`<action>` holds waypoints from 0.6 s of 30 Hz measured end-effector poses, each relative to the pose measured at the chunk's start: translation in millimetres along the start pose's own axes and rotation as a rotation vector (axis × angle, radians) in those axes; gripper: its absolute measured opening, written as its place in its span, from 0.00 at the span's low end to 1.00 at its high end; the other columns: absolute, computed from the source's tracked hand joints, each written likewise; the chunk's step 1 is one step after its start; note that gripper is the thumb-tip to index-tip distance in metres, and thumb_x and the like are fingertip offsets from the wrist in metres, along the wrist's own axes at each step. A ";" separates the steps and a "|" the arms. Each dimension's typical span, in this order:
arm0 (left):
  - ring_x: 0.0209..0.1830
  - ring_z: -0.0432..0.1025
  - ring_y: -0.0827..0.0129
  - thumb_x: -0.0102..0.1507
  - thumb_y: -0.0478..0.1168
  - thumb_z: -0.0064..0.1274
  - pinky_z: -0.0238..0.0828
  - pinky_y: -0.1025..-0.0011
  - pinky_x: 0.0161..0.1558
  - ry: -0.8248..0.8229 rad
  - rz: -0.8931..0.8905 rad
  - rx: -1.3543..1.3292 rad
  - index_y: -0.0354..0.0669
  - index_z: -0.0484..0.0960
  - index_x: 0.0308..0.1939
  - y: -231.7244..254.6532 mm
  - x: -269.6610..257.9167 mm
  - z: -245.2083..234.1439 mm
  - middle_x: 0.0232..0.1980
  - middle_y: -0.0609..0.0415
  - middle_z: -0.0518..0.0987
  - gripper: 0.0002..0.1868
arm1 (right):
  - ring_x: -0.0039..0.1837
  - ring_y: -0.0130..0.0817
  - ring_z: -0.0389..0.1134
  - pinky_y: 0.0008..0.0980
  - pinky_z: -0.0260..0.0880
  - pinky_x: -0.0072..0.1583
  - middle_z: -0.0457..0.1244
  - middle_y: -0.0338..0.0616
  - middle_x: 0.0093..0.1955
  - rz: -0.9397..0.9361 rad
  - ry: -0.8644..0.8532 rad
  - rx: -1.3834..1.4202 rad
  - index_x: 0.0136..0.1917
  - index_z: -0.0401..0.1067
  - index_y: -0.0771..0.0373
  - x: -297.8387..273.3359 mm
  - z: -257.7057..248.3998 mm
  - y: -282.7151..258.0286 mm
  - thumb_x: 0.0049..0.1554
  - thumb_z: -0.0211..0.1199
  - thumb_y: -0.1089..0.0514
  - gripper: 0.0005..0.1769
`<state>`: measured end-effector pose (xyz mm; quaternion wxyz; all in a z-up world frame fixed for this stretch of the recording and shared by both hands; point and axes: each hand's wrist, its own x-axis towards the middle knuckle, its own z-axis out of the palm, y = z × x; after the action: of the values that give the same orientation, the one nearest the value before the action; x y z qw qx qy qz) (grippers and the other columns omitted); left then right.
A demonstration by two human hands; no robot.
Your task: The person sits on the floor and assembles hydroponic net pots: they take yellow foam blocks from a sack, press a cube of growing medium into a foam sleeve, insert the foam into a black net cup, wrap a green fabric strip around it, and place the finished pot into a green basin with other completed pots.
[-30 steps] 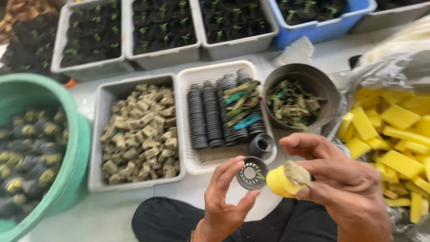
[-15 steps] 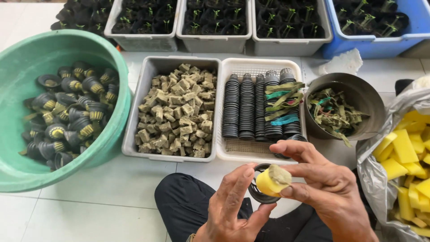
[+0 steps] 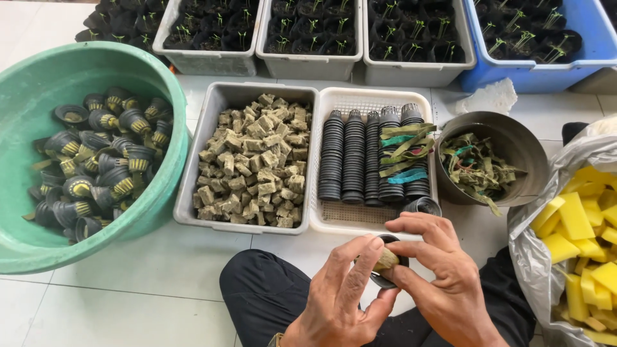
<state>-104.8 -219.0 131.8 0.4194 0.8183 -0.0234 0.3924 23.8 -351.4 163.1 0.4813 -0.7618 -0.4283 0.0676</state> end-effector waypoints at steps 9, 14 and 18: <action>0.64 0.75 0.49 0.63 0.35 0.70 0.79 0.61 0.64 -0.062 0.069 0.094 0.31 0.68 0.72 -0.8 12.1 -5.1 0.67 0.38 0.73 0.37 | 0.48 0.35 0.70 0.34 0.71 0.52 0.72 0.52 0.47 0.655 -0.115 0.655 0.50 0.82 0.74 -11.7 8.5 69.3 0.51 0.66 0.71 0.12; 0.53 0.81 0.62 0.67 0.34 0.61 0.80 0.68 0.56 0.014 -0.431 -0.236 0.29 0.81 0.60 -14.8 -10.6 -14.7 0.57 0.39 0.84 0.19 | 0.50 0.36 0.72 0.38 0.71 0.59 0.72 0.50 0.49 0.732 -0.025 1.267 0.55 0.77 0.77 -27.8 15.1 104.7 0.54 0.63 0.68 0.16; 0.45 0.83 0.70 0.66 0.36 0.57 0.81 0.74 0.49 0.132 -0.900 -0.734 0.27 0.82 0.55 -18.9 -23.0 3.7 0.46 0.45 0.87 0.17 | 0.52 0.37 0.73 0.40 0.71 0.61 0.72 0.51 0.50 0.693 -0.085 1.293 0.55 0.76 0.78 -27.3 18.3 105.3 0.54 0.65 0.66 0.16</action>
<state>-111.4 -216.1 102.8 0.8015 0.5226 0.2184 0.1921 59.3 -376.5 61.7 0.7685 -0.4143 -0.0559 0.4844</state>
